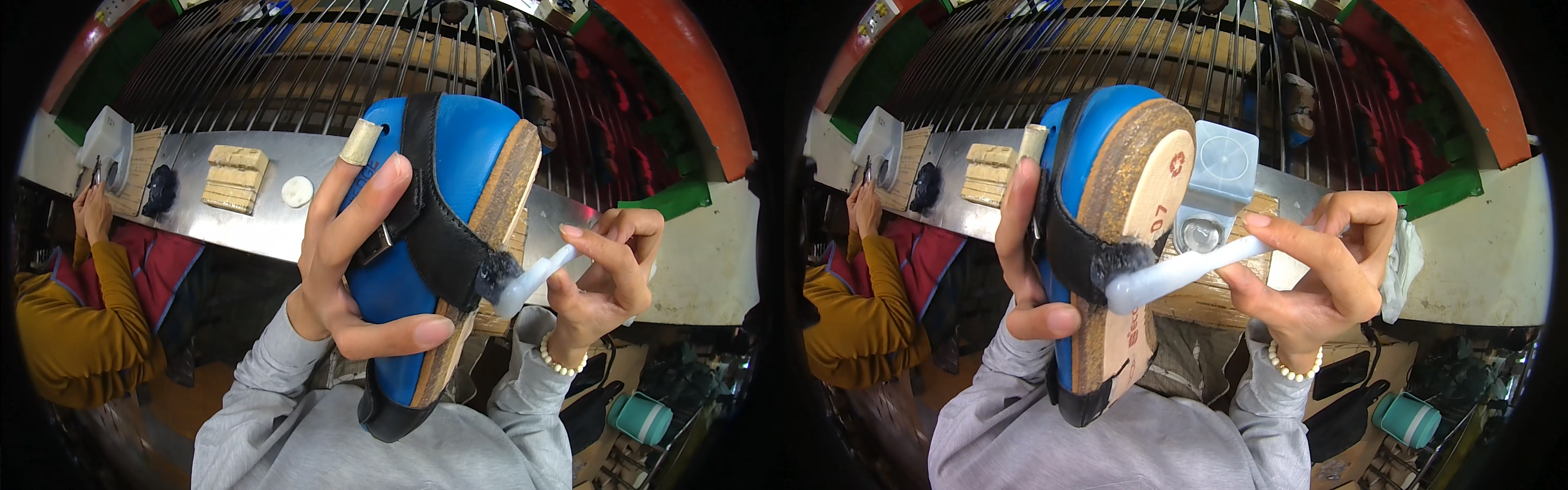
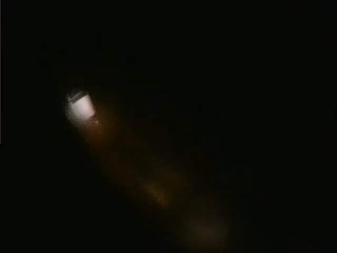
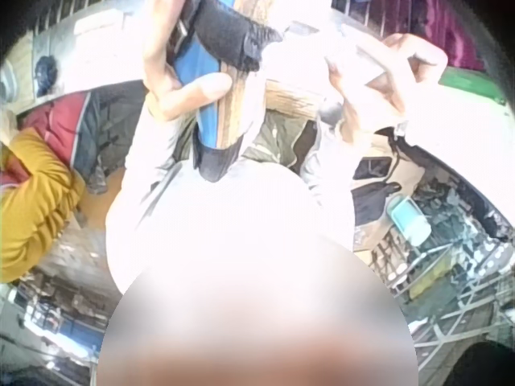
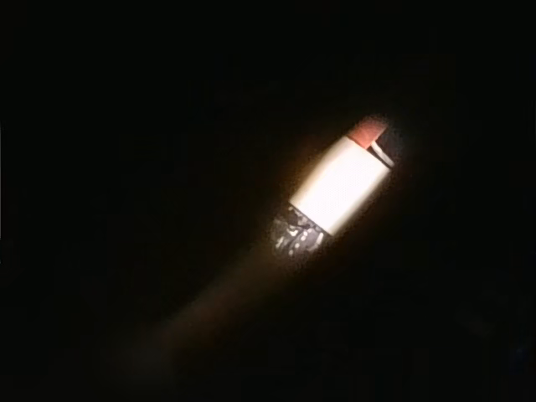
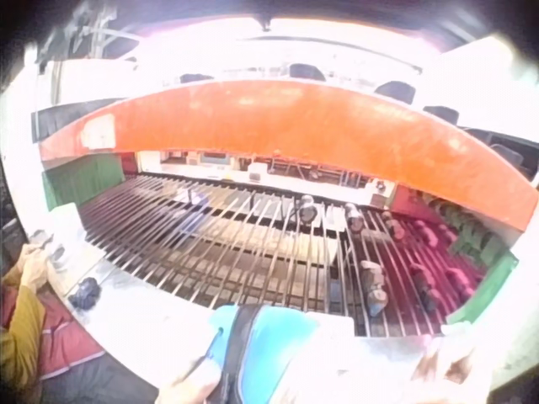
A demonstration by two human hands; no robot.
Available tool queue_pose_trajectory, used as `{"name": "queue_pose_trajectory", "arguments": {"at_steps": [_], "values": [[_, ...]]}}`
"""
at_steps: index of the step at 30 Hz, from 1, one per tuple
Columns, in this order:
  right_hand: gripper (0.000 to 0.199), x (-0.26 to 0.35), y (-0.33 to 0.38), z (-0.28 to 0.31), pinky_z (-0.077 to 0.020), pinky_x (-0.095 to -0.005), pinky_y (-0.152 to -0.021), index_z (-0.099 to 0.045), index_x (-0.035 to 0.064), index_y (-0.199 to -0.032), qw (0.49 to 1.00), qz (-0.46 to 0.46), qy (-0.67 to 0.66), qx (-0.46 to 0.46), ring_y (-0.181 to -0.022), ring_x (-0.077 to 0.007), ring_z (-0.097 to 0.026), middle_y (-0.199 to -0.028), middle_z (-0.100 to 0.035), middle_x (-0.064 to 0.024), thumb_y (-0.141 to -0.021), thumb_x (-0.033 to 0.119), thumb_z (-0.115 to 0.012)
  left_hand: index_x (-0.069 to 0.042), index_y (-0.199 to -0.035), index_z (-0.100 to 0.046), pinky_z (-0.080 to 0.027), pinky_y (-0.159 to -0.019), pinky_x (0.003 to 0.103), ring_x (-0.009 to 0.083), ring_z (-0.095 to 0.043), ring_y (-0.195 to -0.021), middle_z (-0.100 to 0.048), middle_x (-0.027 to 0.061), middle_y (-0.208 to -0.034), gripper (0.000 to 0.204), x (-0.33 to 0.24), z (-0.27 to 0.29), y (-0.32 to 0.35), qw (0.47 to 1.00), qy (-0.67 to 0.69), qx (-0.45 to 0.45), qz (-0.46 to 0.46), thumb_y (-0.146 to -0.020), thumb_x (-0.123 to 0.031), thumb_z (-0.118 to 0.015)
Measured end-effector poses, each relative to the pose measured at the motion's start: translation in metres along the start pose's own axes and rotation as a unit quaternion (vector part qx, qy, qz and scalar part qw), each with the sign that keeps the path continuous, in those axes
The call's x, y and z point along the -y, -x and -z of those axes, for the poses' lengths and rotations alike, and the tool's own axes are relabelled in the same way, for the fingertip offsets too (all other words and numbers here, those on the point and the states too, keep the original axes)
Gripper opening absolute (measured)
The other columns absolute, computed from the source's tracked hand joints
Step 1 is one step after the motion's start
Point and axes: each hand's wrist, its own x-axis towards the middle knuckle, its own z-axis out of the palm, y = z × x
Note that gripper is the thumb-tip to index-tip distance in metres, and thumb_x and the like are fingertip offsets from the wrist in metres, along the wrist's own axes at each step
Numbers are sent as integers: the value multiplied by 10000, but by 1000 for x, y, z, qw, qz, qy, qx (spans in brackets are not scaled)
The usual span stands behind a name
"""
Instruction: The person applies a white paste to the sole of a blue shoe using a small brush, then uses a wooden stick to scrape and mix a white substance inside a plastic container. The shoe is placed on a metal rack, and the container is set on a cardboard sheet.
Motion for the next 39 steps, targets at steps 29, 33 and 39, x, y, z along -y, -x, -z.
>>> {"name": "queue_pose_trajectory", "arguments": {"at_steps": [29,33,39], "values": [[455,13,12,-21,-343,-290,-678,-824,117,-909,998,-58,37,-9,-791,-158,-418,-884,-397,-6,-478,195,-947,103,-1440,-438,-387,-1147,493,465,-423,-1372,-426,341,-1472,856,-2,2,-13,993,-68,-72,-63,-798,-333,-798],[472,7,14,-18,-350,-286,-681,-826,118,-907,996,-70,-44,26,-799,-155,-424,-896,-399,-5,-464,221,-952,59,-1434,-465,-409,-1125,492,466,-444,-1351,-427,340,-1471,804,-1,1,-15,992,-73,-73,-71,-805,-315,-797],[454,5,22,-17,-375,-275,-663,-828,121,-878,994,-56,-79,56,-799,-148,-448,-898,-395,0,-451,216,-951,-6,-1426,-507,-441,-1093,491,468,-475,-1321,-427,338,-1471,732,0,1,-21,987,-100,-80,-96,-816,-288,-795]]}}
